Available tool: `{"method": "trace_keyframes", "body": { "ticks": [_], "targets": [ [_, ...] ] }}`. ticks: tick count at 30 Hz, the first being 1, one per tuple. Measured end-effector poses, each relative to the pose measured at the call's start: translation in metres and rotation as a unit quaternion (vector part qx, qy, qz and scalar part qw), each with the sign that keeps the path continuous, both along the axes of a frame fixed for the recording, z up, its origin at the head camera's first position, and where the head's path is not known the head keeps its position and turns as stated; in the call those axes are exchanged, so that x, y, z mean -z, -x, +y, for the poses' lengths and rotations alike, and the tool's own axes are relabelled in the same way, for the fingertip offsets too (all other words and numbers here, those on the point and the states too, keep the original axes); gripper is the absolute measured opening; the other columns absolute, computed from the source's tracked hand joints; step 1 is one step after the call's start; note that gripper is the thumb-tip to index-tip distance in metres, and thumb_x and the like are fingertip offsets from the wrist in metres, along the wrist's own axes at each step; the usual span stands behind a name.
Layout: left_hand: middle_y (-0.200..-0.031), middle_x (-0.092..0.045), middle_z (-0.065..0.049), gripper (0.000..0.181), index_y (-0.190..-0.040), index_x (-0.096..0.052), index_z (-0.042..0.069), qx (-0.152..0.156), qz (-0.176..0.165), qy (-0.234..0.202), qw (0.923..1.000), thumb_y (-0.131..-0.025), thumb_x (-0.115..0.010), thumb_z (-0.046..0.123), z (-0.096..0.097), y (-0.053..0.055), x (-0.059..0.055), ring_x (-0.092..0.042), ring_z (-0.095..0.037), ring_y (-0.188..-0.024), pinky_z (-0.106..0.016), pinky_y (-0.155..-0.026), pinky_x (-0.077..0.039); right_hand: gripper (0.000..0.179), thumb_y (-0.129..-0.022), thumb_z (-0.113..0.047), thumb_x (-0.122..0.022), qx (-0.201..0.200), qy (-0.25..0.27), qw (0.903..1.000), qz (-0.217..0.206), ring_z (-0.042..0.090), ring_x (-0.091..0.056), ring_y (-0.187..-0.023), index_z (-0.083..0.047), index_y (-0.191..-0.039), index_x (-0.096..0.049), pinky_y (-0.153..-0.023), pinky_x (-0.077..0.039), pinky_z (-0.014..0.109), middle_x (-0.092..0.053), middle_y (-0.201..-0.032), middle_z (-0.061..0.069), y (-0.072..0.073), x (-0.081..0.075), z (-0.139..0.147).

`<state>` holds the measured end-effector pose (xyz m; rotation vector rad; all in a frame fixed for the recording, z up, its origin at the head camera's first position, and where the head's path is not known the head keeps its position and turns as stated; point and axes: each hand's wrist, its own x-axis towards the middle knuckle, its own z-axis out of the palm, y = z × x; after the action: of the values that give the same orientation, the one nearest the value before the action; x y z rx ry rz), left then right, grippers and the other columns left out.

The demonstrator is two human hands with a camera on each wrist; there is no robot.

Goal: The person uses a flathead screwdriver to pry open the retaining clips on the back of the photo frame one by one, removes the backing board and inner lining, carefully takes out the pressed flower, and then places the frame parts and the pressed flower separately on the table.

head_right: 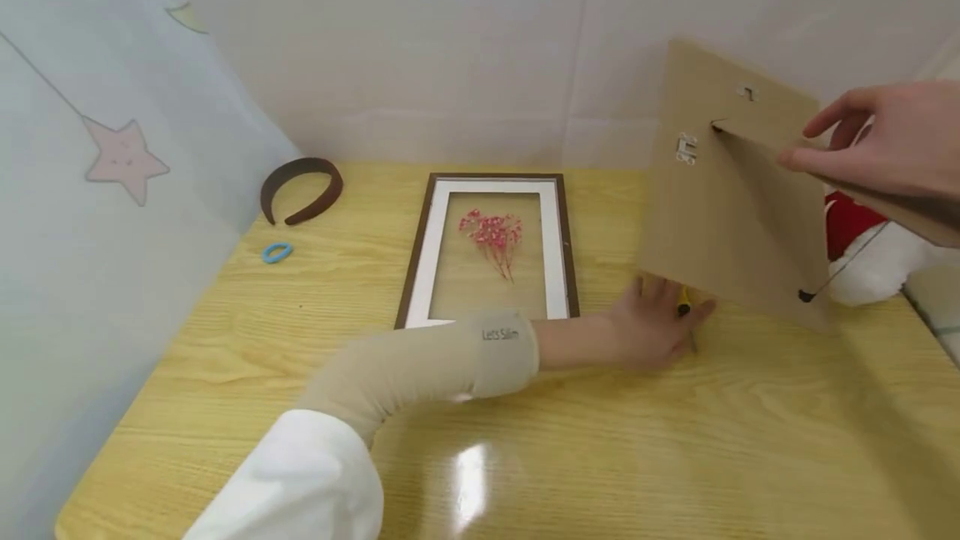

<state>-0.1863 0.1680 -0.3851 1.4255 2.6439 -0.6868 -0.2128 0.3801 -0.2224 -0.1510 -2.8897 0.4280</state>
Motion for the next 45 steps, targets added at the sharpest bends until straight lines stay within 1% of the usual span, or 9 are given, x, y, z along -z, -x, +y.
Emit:
{"method": "trace_keyframes", "body": {
  "ticks": [4,9,12,18,22,30,37,42,45],
  "targets": [
    [-0.16,-0.006,-0.016,0.058,-0.156,0.002,0.036,-0.015,-0.017,0.024,0.9995,-0.103,-0.018,0.049,0.011,0.001,0.007,-0.016,-0.033,-0.144,-0.037,-0.104,-0.037,0.068,-0.09,-0.051,-0.062,-0.064,-0.086,0.9934,-0.042,0.029,-0.054,-0.058,0.01,-0.118,-0.052,-0.055,-0.042,0.042,-0.057,-0.084,0.021,0.022,-0.001,-0.01],
    [-0.152,-0.034,-0.015,0.048,-0.153,-0.032,0.022,0.064,0.087,0.034,0.9935,-0.108,-0.02,0.034,0.009,-0.007,0.019,-0.046,-0.024,-0.129,-0.029,-0.097,-0.045,0.06,-0.085,-0.048,-0.069,-0.163,-0.139,0.9764,-0.028,0.025,-0.057,-0.061,0.007,-0.109,-0.063,-0.059,-0.045,0.041,-0.064,-0.076,0.011,0.044,0.007,-0.018],
    [-0.147,-0.042,-0.019,0.046,-0.147,-0.044,0.015,0.116,0.125,0.064,0.9833,-0.109,-0.02,0.023,0.01,-0.03,0.02,-0.057,-0.027,-0.119,-0.03,-0.091,-0.05,0.053,-0.081,-0.046,-0.072,-0.199,-0.147,0.9685,-0.027,0.02,-0.059,-0.062,0.003,-0.103,-0.068,-0.058,-0.045,0.037,-0.066,-0.075,0.005,0.054,0.015,-0.022],
    [-0.147,-0.038,-0.017,0.044,-0.15,-0.036,0.023,0.195,0.087,0.109,0.9708,-0.109,-0.022,0.016,0.015,-0.084,0.011,-0.048,-0.033,-0.126,-0.036,-0.093,-0.048,0.051,-0.081,-0.048,-0.072,-0.231,-0.178,0.9537,-0.074,0.016,-0.057,-0.062,-0.001,-0.099,-0.069,-0.057,-0.045,0.036,-0.065,-0.073,0.0,0.066,0.042,-0.028],
    [-0.147,-0.038,-0.014,0.045,-0.15,-0.036,0.031,0.2,0.067,0.111,0.9713,-0.109,-0.025,0.018,0.015,-0.101,0.006,-0.046,-0.033,-0.128,-0.035,-0.093,-0.048,0.052,-0.082,-0.048,-0.072,-0.249,-0.19,0.9445,-0.099,0.016,-0.056,-0.058,0.001,-0.098,-0.069,-0.053,-0.046,0.036,-0.063,-0.068,0.0,0.074,0.062,-0.031],
    [-0.151,-0.034,-0.01,0.045,-0.149,-0.035,0.038,0.177,0.05,0.097,0.978,-0.109,-0.024,0.022,0.017,-0.101,0.007,-0.039,-0.034,-0.133,-0.038,-0.098,-0.044,0.045,-0.084,-0.044,-0.071,-0.244,-0.165,0.9475,-0.123,0.02,-0.057,-0.062,0.0,-0.086,-0.062,-0.059,-0.048,0.041,-0.061,-0.071,0.003,0.082,0.085,-0.019],
    [-0.135,-0.056,0.002,0.049,-0.154,-0.029,0.019,0.188,0.107,0.026,0.9761,-0.107,-0.021,0.029,0.017,-0.097,0.011,-0.052,-0.019,-0.124,-0.042,-0.102,-0.042,0.051,-0.085,-0.047,-0.07,-0.214,-0.158,0.9512,-0.156,0.026,-0.058,-0.07,0.003,-0.089,-0.061,-0.062,-0.05,0.046,-0.063,-0.083,0.011,0.088,0.093,-0.006],
    [-0.131,-0.06,0.001,0.054,-0.156,-0.021,0.021,0.186,0.132,-0.005,0.9735,-0.105,-0.02,0.037,0.007,-0.091,0.002,-0.054,-0.017,-0.122,-0.041,-0.103,-0.041,0.053,-0.087,-0.052,-0.066,-0.205,-0.156,0.9519,-0.166,0.024,-0.057,-0.068,0.002,-0.089,-0.062,-0.062,-0.049,0.045,-0.063,-0.081,0.009,0.091,0.097,-0.009],
    [-0.125,-0.063,0.002,0.056,-0.154,-0.026,0.02,0.175,0.122,-0.022,0.9767,-0.103,-0.022,0.043,-0.013,-0.08,-0.015,-0.058,-0.019,-0.117,-0.04,-0.102,-0.041,0.051,-0.089,-0.05,-0.064,-0.208,-0.15,0.9522,-0.167,0.023,-0.056,-0.066,0.0,-0.085,-0.062,-0.061,-0.048,0.044,-0.062,-0.076,0.007,0.09,0.103,-0.012]
  ]
}}
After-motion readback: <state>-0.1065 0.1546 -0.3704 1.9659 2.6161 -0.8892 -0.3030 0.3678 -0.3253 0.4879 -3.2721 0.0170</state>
